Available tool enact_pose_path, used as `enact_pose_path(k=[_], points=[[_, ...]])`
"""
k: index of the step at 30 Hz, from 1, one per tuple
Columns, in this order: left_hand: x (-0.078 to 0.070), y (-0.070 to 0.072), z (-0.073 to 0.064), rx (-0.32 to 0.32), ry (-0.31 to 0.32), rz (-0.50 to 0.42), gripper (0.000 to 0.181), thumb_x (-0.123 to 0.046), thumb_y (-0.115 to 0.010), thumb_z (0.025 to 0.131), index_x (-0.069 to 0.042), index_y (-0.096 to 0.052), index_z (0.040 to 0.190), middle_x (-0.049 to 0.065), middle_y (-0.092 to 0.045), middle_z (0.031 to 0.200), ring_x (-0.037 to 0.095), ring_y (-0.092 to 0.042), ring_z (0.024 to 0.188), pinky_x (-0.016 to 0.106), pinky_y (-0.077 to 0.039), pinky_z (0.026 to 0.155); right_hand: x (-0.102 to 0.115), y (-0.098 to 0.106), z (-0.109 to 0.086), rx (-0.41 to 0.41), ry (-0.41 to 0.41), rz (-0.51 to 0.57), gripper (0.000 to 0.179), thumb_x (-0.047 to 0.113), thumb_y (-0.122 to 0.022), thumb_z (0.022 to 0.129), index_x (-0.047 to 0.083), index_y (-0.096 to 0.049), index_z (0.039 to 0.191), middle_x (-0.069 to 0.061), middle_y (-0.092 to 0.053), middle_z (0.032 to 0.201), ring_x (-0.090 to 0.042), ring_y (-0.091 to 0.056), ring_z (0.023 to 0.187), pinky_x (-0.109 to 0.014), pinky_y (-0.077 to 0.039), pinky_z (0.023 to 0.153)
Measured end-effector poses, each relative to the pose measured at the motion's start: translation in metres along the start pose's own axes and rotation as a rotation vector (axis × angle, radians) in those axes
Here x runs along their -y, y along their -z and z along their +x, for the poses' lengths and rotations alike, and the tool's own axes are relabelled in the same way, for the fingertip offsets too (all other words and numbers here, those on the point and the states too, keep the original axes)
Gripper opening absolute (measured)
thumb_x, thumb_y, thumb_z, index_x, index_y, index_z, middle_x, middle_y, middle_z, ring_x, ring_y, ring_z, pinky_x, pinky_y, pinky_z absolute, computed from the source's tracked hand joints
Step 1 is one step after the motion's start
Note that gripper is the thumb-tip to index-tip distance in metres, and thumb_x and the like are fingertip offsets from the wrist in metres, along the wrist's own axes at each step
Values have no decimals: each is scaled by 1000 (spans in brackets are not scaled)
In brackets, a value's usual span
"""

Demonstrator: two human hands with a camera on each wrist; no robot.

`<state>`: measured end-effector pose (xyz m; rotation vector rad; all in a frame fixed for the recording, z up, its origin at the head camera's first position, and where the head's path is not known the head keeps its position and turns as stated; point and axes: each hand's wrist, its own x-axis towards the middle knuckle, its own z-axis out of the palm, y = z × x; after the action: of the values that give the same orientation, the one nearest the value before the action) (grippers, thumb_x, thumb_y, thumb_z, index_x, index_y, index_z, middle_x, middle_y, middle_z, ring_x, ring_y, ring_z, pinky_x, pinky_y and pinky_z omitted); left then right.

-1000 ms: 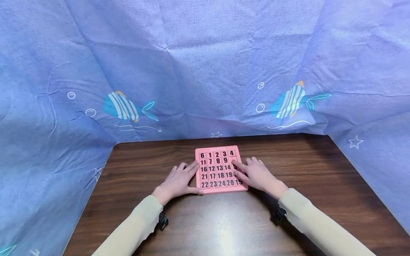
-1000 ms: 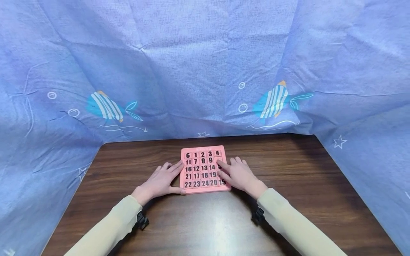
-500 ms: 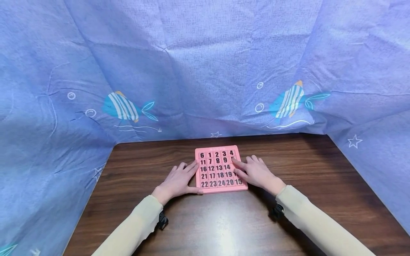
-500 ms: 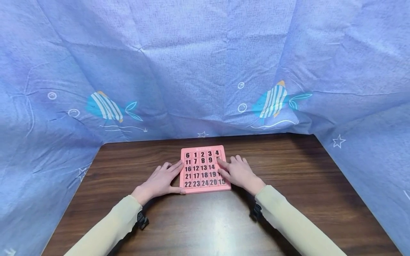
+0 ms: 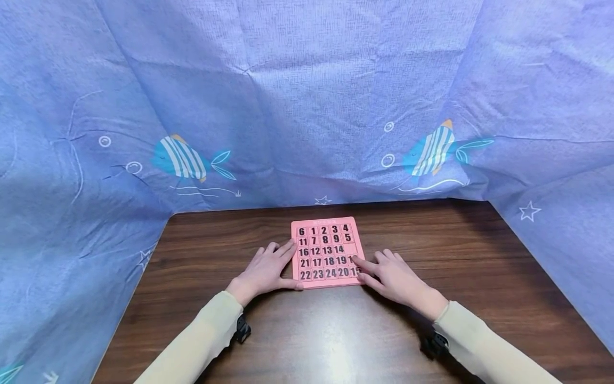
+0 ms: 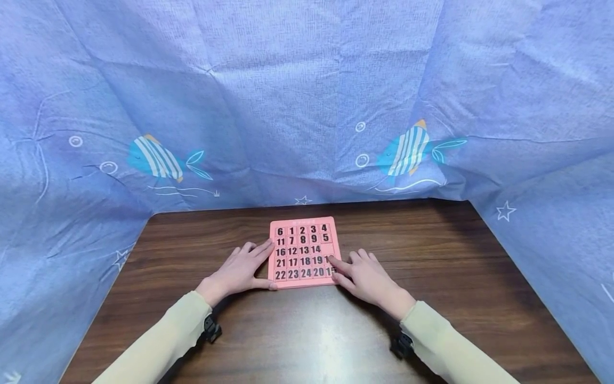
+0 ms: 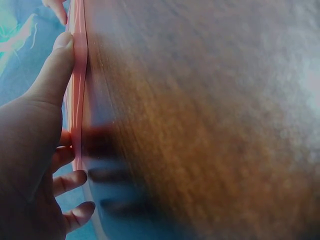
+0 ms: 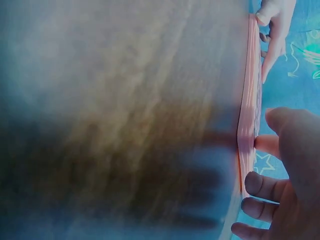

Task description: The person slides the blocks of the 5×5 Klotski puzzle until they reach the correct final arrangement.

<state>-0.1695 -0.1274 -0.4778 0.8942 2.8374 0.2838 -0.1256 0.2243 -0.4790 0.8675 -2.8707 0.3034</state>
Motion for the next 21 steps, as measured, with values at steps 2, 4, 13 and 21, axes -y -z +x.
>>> enact_pose_path(k=[2, 4, 13, 21], points=[[0, 0, 0, 3, -2, 1, 111, -77, -69, 82, -13, -32, 165, 6, -29, 171, 31, -44, 134, 59, -37, 109, 1, 0, -1, -11, -3, 1, 46, 39, -68, 101, 22, -66, 144, 2, -51, 82, -21, -47, 82, -37, -36, 73], [0, 0, 0, 9, -1, 2, 111, -78, -68, 82, -13, -32, 165, 5, -28, 171, 31, -43, 135, 59, -36, 110, 1, 0, 1, -20, -10, 0, 45, 39, -68, 101, 22, -67, 143, 2, -51, 82, -21, -47, 81, -36, -36, 72], [-1, 0, 1, 10, 7, -2, 110, -78, -68, 83, -13, -33, 165, 6, -29, 171, 33, -42, 138, 62, -34, 112, -4, 0, 20, 7, -68, -9, 45, 39, -66, 101, 21, -68, 142, -5, -57, 87, -27, -51, 86, -42, -40, 74], [-1, 1, 0, 5, 2, 0, 110, -78, -68, 83, -12, -33, 164, 6, -29, 171, 31, -44, 135, 60, -36, 110, 4, 3, 0, -7, 11, 11, 46, 40, -67, 101, 23, -67, 143, 0, -56, 86, -22, -50, 84, -39, -39, 74]])
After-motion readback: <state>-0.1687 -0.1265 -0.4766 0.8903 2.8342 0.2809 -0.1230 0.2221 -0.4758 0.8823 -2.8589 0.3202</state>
